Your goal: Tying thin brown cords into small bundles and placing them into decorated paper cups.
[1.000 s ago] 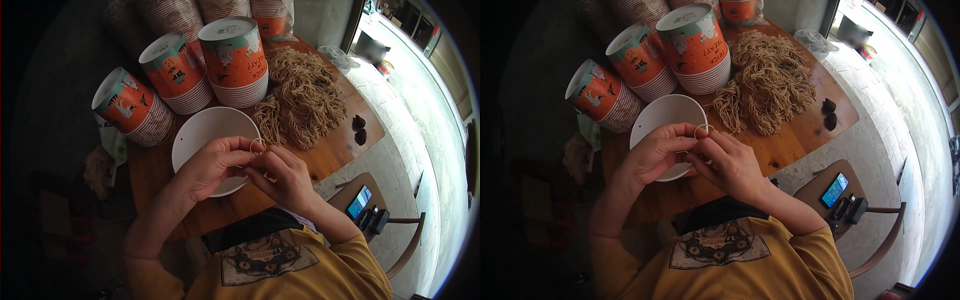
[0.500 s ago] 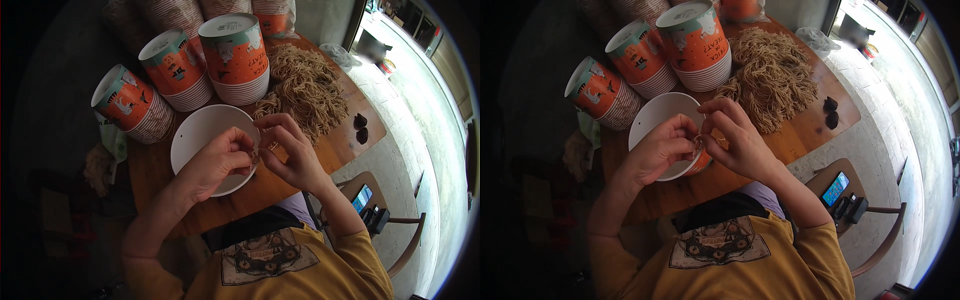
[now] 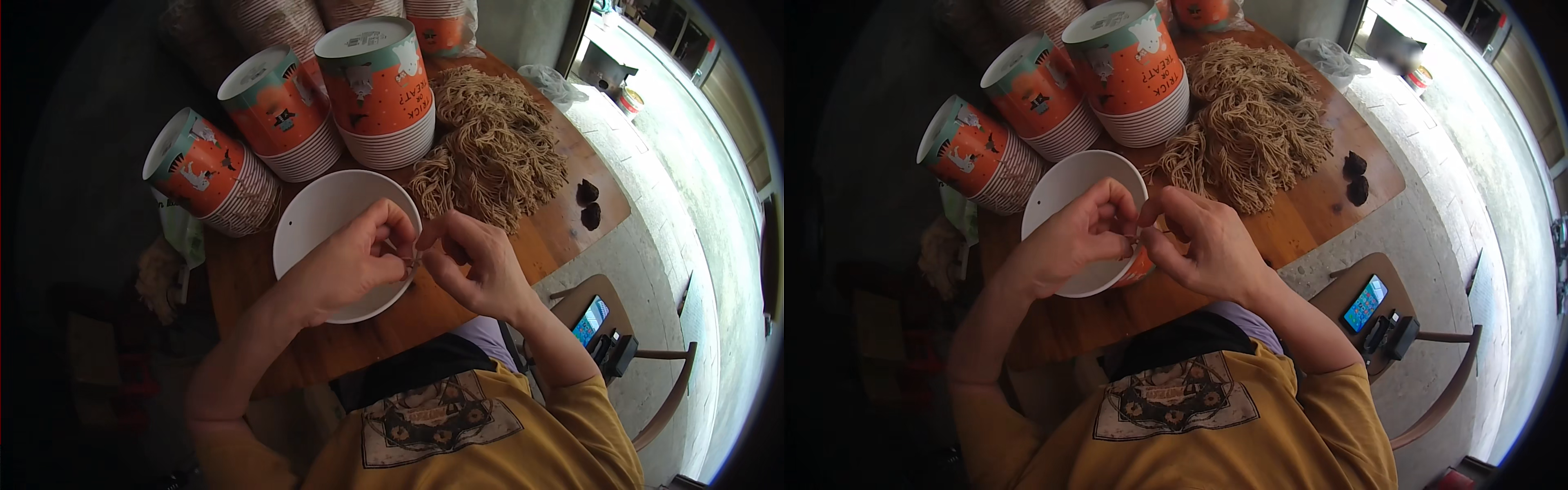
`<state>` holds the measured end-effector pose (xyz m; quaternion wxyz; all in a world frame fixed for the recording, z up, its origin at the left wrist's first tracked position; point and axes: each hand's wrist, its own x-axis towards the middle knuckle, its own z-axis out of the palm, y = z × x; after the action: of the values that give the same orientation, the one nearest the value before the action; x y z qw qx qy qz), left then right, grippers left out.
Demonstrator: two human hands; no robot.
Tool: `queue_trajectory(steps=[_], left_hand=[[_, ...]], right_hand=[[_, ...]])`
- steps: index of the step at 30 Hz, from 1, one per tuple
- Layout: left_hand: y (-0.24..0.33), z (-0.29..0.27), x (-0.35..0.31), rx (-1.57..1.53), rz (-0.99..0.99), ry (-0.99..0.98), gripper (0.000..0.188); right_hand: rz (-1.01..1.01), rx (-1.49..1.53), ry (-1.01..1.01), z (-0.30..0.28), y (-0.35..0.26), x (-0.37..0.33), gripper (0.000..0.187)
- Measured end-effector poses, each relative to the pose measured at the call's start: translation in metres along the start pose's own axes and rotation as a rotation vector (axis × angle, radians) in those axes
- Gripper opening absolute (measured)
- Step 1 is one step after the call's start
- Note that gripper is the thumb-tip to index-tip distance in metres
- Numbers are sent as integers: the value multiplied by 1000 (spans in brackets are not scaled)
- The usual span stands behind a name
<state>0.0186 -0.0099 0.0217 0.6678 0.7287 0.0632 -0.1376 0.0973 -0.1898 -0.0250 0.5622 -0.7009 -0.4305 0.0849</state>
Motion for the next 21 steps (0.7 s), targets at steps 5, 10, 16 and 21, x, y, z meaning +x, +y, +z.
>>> queue_trajectory(steps=[5, 10, 16, 21], left_hand=[[-8, 9, -5, 327, 202, 108, 23], [-4, 10, -6, 499, 314, 156, 27], [-1, 6, -3, 867, 597, 116, 35], [-6, -2, 1, 1348, 998, 63, 46]], right_hand=[[-81, -77, -17, -1, -4, -2, 11], [-88, -65, 52, 7, -2, -5, 13], [-103, -196, 79, 8, -3, -5, 15], [-59, -153, 72, 12, 0, -3, 18]])
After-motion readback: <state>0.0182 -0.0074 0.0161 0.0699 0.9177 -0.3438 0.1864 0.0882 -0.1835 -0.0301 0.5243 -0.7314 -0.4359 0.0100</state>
